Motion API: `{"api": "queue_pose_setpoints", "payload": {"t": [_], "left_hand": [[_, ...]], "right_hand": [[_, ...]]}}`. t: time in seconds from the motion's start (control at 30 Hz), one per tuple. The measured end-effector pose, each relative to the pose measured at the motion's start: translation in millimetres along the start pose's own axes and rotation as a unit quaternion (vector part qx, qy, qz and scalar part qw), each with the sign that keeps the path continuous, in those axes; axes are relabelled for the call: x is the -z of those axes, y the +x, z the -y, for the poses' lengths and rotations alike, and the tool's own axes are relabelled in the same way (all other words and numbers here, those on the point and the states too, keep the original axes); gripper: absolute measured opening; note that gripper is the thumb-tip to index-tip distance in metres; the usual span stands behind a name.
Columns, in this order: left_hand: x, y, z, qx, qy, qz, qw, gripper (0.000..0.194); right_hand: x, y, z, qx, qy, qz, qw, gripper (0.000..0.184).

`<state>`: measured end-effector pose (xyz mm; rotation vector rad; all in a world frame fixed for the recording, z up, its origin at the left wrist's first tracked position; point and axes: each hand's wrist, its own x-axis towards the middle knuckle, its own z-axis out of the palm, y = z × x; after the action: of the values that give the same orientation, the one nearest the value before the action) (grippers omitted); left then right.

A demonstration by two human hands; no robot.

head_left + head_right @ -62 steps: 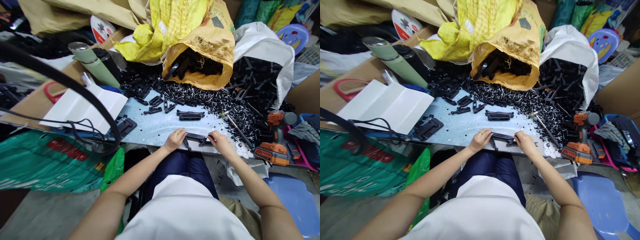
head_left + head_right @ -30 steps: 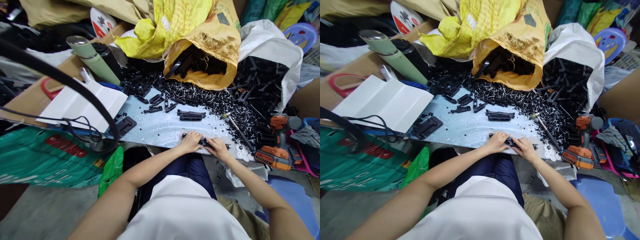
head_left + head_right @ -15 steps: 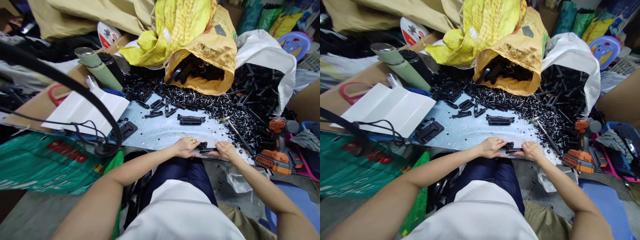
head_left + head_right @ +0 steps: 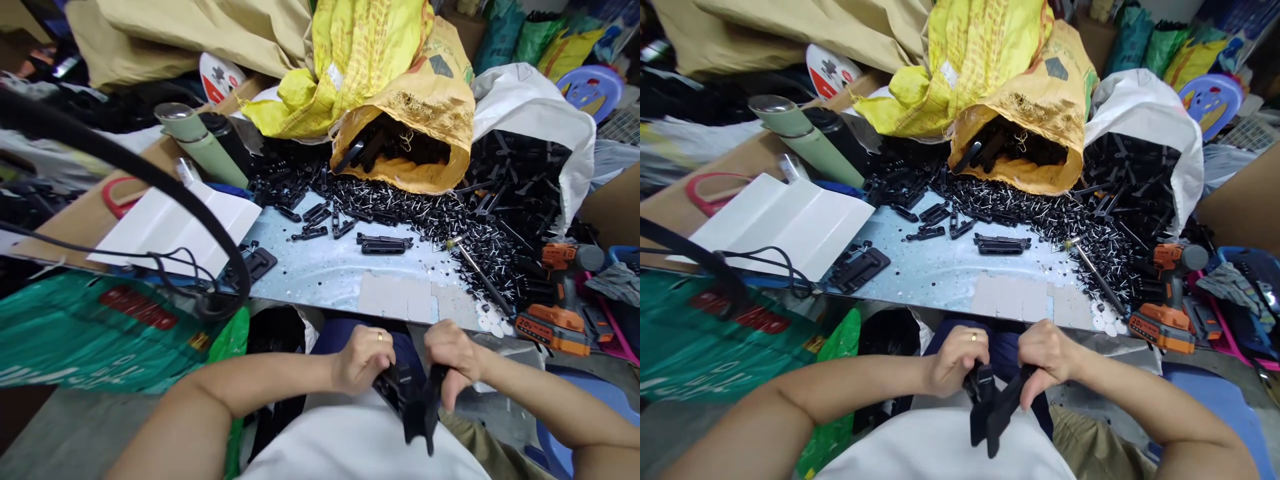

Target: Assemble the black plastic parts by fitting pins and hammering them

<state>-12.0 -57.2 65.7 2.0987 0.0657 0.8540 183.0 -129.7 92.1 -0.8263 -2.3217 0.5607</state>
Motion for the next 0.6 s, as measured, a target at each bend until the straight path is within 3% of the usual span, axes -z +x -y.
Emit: {"api": "queue_pose_setpoints", "payload": {"t": [0.07, 0.17, 0.27, 0.37, 0.43, 0.53, 0.6], "left_hand": [[-14.5, -4.7, -6.4, 0.01, -0.023, -0.048, 0.999, 0.067], [-33.6, -6.1, 3.9, -0.016, 0.019, -0.132, 0.991, 0.073], [-38.0, -2.1, 31.5, -0.093, 0.111, -0.16, 0.977, 0.073], [-29.7, 5.7, 70.4, -0.085, 0.268, -0.138, 0.95, 0.079], [-22.0, 14.2, 97.1, -0.009, 0.373, -0.073, 0.925, 0.075], [-12.2, 34.2, 129.0, 0.1, 0.473, 0.033, 0.875, 0.061], [-7.4, 50.8, 143.1, 0.151, 0.501, 0.057, 0.85, 0.059]], "right_hand": [[-34.9, -1.9, -7.1, -0.021, 0.028, -0.066, 0.997, 0.059], [-87.5, 0.6, -32.8, -0.186, -0.068, -0.169, 0.965, 0.051], [-102.4, 13.6, -69.3, -0.306, -0.137, -0.253, 0.907, 0.032], [-64.2, 32.9, -115.0, -0.298, -0.146, -0.269, 0.904, 0.025], [-19.3, 48.0, -149.7, -0.303, -0.193, -0.248, 0.9, 0.022], [50.7, 74.1, -201.6, -0.377, -0.285, -0.212, 0.856, 0.023], [88.4, 92.2, -233.2, -0.401, -0.32, -0.195, 0.836, 0.026]]}}
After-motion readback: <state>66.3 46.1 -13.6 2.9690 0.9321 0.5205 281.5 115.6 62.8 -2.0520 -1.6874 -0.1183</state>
